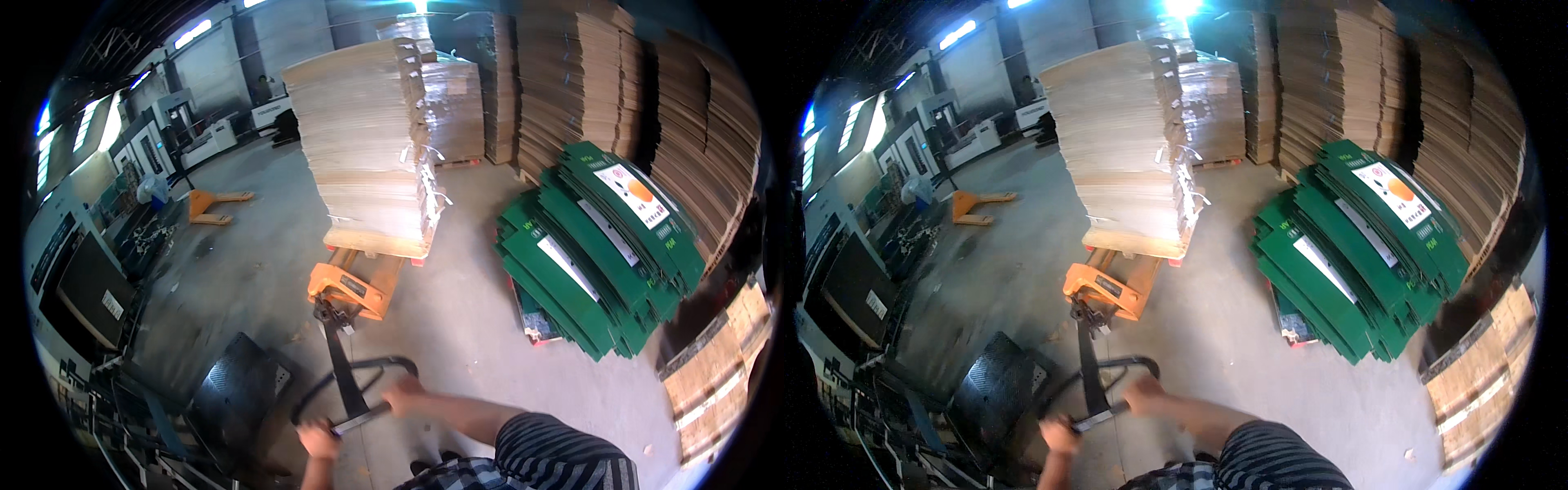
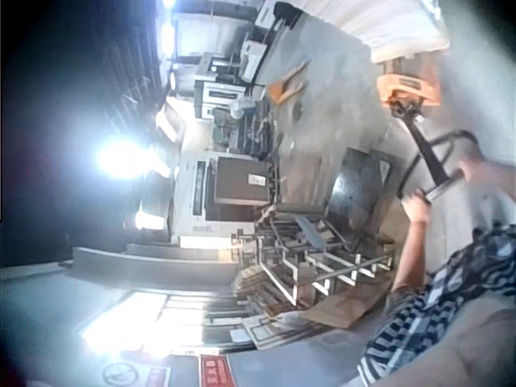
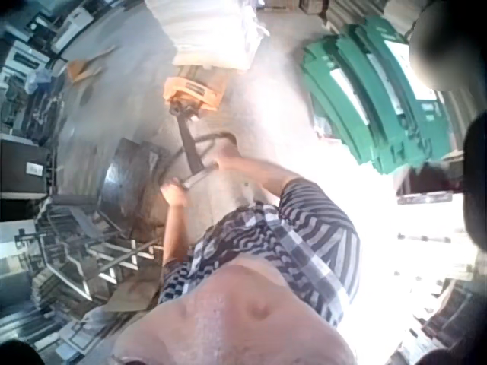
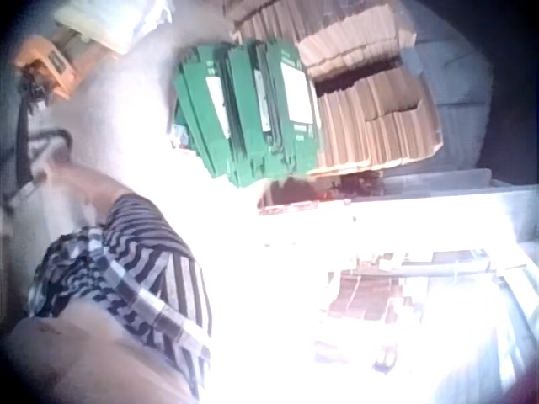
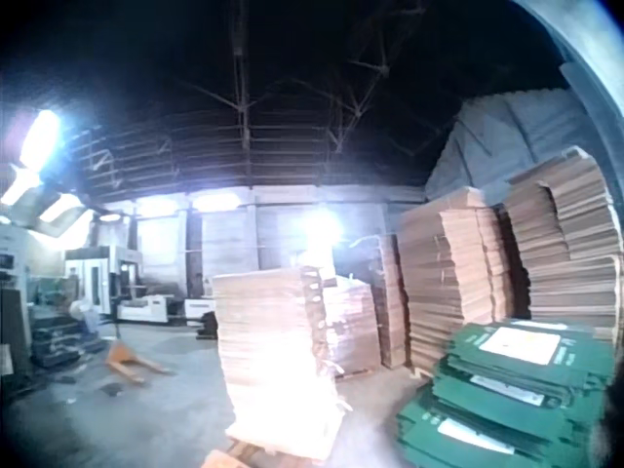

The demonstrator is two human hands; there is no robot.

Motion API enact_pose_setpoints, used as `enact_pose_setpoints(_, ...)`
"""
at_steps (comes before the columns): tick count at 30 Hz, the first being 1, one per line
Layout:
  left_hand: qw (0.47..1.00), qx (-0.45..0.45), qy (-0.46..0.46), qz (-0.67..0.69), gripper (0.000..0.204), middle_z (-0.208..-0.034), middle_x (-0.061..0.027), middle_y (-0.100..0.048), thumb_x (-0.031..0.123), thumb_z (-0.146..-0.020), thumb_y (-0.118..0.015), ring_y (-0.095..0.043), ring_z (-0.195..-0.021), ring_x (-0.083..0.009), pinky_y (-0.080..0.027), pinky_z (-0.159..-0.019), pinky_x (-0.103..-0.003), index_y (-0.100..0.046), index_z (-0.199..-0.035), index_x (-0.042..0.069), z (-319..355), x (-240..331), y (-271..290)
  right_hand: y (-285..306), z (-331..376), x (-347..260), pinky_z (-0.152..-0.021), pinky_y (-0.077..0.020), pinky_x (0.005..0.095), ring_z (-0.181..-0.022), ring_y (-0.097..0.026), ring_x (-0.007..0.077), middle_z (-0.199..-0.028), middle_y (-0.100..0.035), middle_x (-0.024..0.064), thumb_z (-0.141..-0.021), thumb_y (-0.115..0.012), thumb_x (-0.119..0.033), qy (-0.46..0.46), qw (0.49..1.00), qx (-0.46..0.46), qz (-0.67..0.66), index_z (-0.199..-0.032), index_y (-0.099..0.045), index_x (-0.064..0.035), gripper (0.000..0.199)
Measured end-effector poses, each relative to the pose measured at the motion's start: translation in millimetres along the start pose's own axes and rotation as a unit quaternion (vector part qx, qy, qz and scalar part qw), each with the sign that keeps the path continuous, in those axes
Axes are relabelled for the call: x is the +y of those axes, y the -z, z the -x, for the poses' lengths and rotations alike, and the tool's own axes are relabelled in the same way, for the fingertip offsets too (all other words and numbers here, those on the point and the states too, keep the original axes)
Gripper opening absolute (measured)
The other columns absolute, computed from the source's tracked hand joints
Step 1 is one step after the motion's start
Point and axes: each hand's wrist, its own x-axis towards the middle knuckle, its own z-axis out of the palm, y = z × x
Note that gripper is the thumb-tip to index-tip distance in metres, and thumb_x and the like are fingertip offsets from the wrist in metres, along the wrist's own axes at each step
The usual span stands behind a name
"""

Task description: The person operates a manual pallet jack to transport stacks of cardboard and flat materials across a warehouse floor. They navigate around debris and other workers, repositioning the loaded pallets to different locations within the facility.

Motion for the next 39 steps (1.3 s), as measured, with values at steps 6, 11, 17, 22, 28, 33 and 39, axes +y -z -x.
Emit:
enact_pose_setpoints(6, 0.966, -0.257, 0.011, 0.007, 0.02, -0.09, -0.0096, -0.065, 0.019, -0.066, -0.058, -0.061, -0.088, -0.0264, -0.043, -0.082, -0.042, -0.063, -0.085, 0.014, 70, 43, -32, -72, 33, 18, -0.076, -0.0504, 0.0451, -0.087, -0.065, 0.0314, -0.084, -0.067, 0.0118, -0.068, -0.062, -0.016, -0.01, 0.989, -0.116, 0.093, -0.083, -0.067, -0.0118, 0.017)
enact_pose_setpoints(11, 1.0, -0.012, 0.015, 0.022, 0.011, -0.073, -0.0116, -0.059, 0.013, -0.061, -0.061, -0.057, -0.079, -0.0314, -0.042, -0.071, -0.042, -0.057, -0.071, 0.01, -26, 36, 77, 33, 2, 20, -0.07, -0.0506, 0.0441, -0.079, -0.064, 0.0329, -0.079, -0.066, 0.0134, -0.063, -0.061, -0.015, 0.028, 0.998, 0.004, 0.049, -0.08, -0.067, -0.0101, 0.019)
enact_pose_setpoints(17, 0.998, 0.014, 0.055, 0.018, 0.01, -0.07, -0.0091, -0.056, 0.012, -0.06, -0.059, -0.055, -0.072, -0.0288, -0.04, -0.068, -0.042, -0.054, -0.069, 0.01, 28, 76, 76, 5, 60, 23, -0.069, -0.0504, 0.0451, -0.075, -0.064, 0.0335, -0.075, -0.065, 0.0136, -0.061, -0.062, -0.021, 0.049, 0.995, 0.04, 0.071, -0.071, -0.067, -0.0118, 0.014)
enact_pose_setpoints(22, 0.969, -0.229, 0.047, 0.073, 0.014, -0.084, -0.0088, -0.063, 0.012, -0.07, -0.057, -0.059, -0.085, -0.0269, -0.042, -0.082, -0.038, -0.059, -0.084, 0.012, 149, 129, 43, -95, 143, 32, -0.068, -0.0492, 0.0454, -0.072, -0.065, 0.0327, -0.069, -0.065, 0.0134, -0.063, -0.062, -0.023, 0.103, 0.99, 0.005, 0.092, -0.069, -0.067, -0.0116, 0.014)
enact_pose_setpoints(28, 0.991, -0.1, 0.035, 0.079, 0.012, -0.079, -0.0087, -0.061, 0.013, -0.07, -0.059, -0.059, -0.082, -0.0273, -0.042, -0.079, -0.039, -0.058, -0.081, 0.012, 126, 113, 124, -47, 152, 19, -0.065, -0.0483, 0.0474, -0.066, -0.064, 0.0312, -0.066, -0.064, 0.011, -0.061, -0.063, -0.024, 0.105, 0.988, 0.046, 0.107, -0.067, -0.066, -0.0132, 0.013)
enact_pose_setpoints(33, 0.992, 0.004, 0.057, 0.111, 0.018, -0.079, -0.0081, -0.061, 0.009, -0.063, -0.063, -0.057, -0.081, -0.0276, -0.042, -0.076, -0.038, -0.058, -0.08, 0.011, 118, 80, 179, 21, 165, -51, -0.062, -0.0497, 0.0423, -0.064, -0.063, 0.0323, -0.064, -0.062, 0.0121, -0.061, -0.064, -0.024, 0.118, 0.983, 0.119, 0.081, -0.064, -0.063, -0.0116, 0.013)
enact_pose_setpoints(39, 0.987, 0.039, 0.078, 0.138, 0.018, -0.075, -0.0059, -0.06, 0.007, -0.058, -0.065, -0.056, -0.08, -0.0265, -0.041, -0.074, -0.039, -0.057, -0.073, 0.011, 209, 80, 181, -54, 230, -95, -0.061, -0.0487, 0.0439, -0.065, -0.063, 0.0328, -0.065, -0.062, 0.0131, -0.061, -0.062, -0.025, 0.087, 0.988, 0.095, 0.082, -0.063, -0.062, -0.0117, 0.014)
